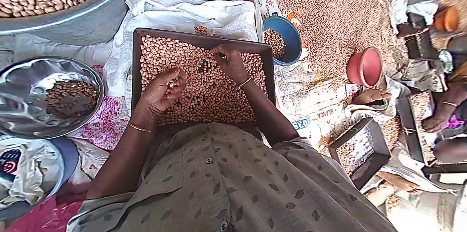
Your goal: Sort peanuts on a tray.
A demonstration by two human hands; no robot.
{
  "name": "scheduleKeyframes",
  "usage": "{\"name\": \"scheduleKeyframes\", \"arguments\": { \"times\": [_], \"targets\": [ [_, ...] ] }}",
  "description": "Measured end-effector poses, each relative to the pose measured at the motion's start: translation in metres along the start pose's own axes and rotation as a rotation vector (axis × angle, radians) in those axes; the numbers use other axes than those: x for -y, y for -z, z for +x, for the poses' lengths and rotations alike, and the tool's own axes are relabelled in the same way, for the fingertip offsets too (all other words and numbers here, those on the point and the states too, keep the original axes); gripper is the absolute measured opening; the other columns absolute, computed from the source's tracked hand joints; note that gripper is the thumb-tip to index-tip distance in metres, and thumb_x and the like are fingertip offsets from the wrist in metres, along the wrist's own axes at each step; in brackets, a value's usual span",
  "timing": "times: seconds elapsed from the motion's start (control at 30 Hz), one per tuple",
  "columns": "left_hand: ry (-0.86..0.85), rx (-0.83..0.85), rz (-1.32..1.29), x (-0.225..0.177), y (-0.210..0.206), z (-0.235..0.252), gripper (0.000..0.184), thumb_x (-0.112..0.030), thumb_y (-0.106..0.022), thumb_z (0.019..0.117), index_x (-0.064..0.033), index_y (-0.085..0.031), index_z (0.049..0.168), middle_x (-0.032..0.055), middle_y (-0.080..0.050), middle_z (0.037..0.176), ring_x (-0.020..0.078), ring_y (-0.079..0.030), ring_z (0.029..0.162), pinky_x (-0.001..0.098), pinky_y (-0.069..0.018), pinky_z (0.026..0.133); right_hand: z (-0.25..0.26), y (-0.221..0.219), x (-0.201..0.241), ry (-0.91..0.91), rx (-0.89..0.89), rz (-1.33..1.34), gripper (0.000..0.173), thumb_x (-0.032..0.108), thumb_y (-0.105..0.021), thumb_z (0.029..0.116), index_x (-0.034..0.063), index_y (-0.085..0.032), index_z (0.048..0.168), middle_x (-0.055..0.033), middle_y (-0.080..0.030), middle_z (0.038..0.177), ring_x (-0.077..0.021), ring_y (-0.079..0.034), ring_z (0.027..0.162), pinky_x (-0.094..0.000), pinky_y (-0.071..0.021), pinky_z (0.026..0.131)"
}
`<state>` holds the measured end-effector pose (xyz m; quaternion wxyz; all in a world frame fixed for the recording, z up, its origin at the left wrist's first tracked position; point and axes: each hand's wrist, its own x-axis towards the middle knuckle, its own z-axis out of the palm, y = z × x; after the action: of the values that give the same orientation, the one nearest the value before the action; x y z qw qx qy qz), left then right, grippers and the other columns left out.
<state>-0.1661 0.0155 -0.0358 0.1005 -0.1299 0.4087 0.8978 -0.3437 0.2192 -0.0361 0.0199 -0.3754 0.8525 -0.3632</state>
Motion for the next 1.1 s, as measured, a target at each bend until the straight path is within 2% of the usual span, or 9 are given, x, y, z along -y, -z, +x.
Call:
{"name": "scheduleKeyframes", "arguments": {
  "times": [0.1, 0.23, 0.33, 0.47, 0.63, 0.73, 0.83, 0.9, 1.1],
  "targets": [
    [-0.055, -0.093, -0.062, -0.005, 0.001, -0.001, 0.039, -0.026, -0.030, 0.1106, -0.0161, -0.061, 0.089, -0.0094, -0.051, 0.067, -0.0040, -0.038, 0.044, 0.0088, -0.0304, 0.038, 0.001, -0.026, 0.002, 0.028, 0.061, -0.220, 0.023, 0.010, -0.062, 0.0982, 0.0031, -0.075, 0.116, -0.0204, -0.068, 0.117, -0.0359, -0.068, 0.107, -0.0490, -0.0566, 0.090],
    [-0.066, -0.160, -0.074, -0.006, 0.000, -0.001, 0.041, -0.027, -0.027, 0.1115, -0.0156, -0.062, 0.093, -0.0087, -0.054, 0.070, -0.0035, -0.038, 0.044, 0.0091, -0.0300, 0.038, 0.001, -0.040, 0.003, 0.068, 0.022, -0.353, 0.019, 0.007, -0.058, 0.1004, -0.0031, -0.072, 0.108, -0.0245, -0.068, 0.119, -0.0407, -0.068, 0.109, -0.0492, -0.0580, 0.089],
    [-0.047, -0.173, -0.017, -0.008, -0.001, -0.002, 0.051, -0.036, -0.022, 0.1128, -0.0109, -0.066, 0.102, -0.0057, -0.058, 0.072, -0.0016, -0.040, 0.044, 0.0109, -0.0300, 0.037, 0.001, -0.032, 0.000, -0.021, -0.071, -0.184, 0.018, 0.006, -0.060, 0.0983, -0.0039, -0.072, 0.107, -0.0224, -0.070, 0.112, -0.0344, -0.071, 0.100, -0.0456, -0.0581, 0.087],
    [0.052, -0.169, 0.100, -0.007, -0.004, -0.001, 0.063, -0.048, -0.019, 0.1117, -0.0111, -0.069, 0.110, -0.0005, -0.068, 0.083, 0.0010, -0.048, 0.049, 0.0131, -0.0326, 0.040, -0.008, -0.013, 0.033, 0.076, -0.177, 0.269, 0.016, 0.003, -0.061, 0.0979, -0.0065, -0.069, 0.108, -0.0154, -0.070, 0.100, -0.0143, -0.068, 0.078, -0.0282, -0.0594, 0.070],
    [0.077, -0.056, 0.013, -0.008, -0.006, -0.001, 0.055, -0.039, -0.022, 0.1129, -0.0084, -0.067, 0.109, -0.0019, -0.063, 0.078, -0.0007, -0.042, 0.047, 0.0119, -0.0295, 0.039, -0.018, -0.018, 0.065, 0.189, -0.114, 0.284, 0.021, 0.003, -0.059, 0.0993, -0.0086, -0.069, 0.114, -0.0184, -0.072, 0.105, -0.0183, -0.072, 0.093, -0.0315, -0.0607, 0.085],
    [0.053, -0.116, -0.061, -0.006, -0.002, -0.005, 0.041, -0.028, -0.029, 0.1122, -0.0088, -0.065, 0.106, -0.0045, -0.058, 0.074, -0.0021, -0.039, 0.044, 0.0105, -0.0306, 0.038, -0.017, -0.013, 0.037, 0.065, -0.131, 0.014, 0.021, 0.008, -0.058, 0.1002, -0.0035, -0.070, 0.114, -0.0190, -0.071, 0.111, -0.0248, -0.072, 0.100, -0.0365, -0.0602, 0.088],
    [0.026, -0.199, -0.151, -0.004, 0.000, -0.009, 0.035, -0.024, -0.033, 0.1111, -0.0089, -0.063, 0.102, -0.0049, -0.057, 0.070, -0.0027, -0.042, 0.044, 0.0098, -0.0327, 0.038, -0.017, 0.004, 0.015, 0.000, -0.170, -0.251, 0.023, 0.010, -0.061, 0.0974, -0.0021, -0.072, 0.114, -0.0224, -0.070, 0.119, -0.0406, -0.065, 0.114, -0.0531, -0.0507, 0.098],
    [0.030, -0.236, -0.217, 0.000, -0.008, -0.013, 0.031, -0.024, -0.037, 0.1103, -0.0094, -0.062, 0.100, -0.0047, -0.055, 0.071, -0.0026, -0.042, 0.044, 0.0094, -0.0325, 0.038, -0.016, 0.014, 0.007, -0.060, -0.183, -0.307, 0.023, 0.010, -0.064, 0.0964, -0.0024, -0.072, 0.115, -0.0228, -0.069, 0.122, -0.0437, -0.063, 0.118, -0.0585, -0.0486, 0.098],
    [0.106, -0.103, -0.069, -0.034, -0.067, 0.019, 0.029, -0.020, -0.038, 0.1097, -0.0063, -0.062, 0.100, -0.0034, -0.055, 0.072, -0.0026, -0.040, 0.045, 0.0095, -0.0302, 0.038, -0.013, 0.019, 0.007, -0.225, -0.027, -0.341, 0.027, 0.013, -0.066, 0.0979, -0.0012, -0.071, 0.120, -0.0229, -0.066, 0.128, -0.0445, -0.058, 0.124, -0.0591, -0.0464, 0.103]
  ]
}}
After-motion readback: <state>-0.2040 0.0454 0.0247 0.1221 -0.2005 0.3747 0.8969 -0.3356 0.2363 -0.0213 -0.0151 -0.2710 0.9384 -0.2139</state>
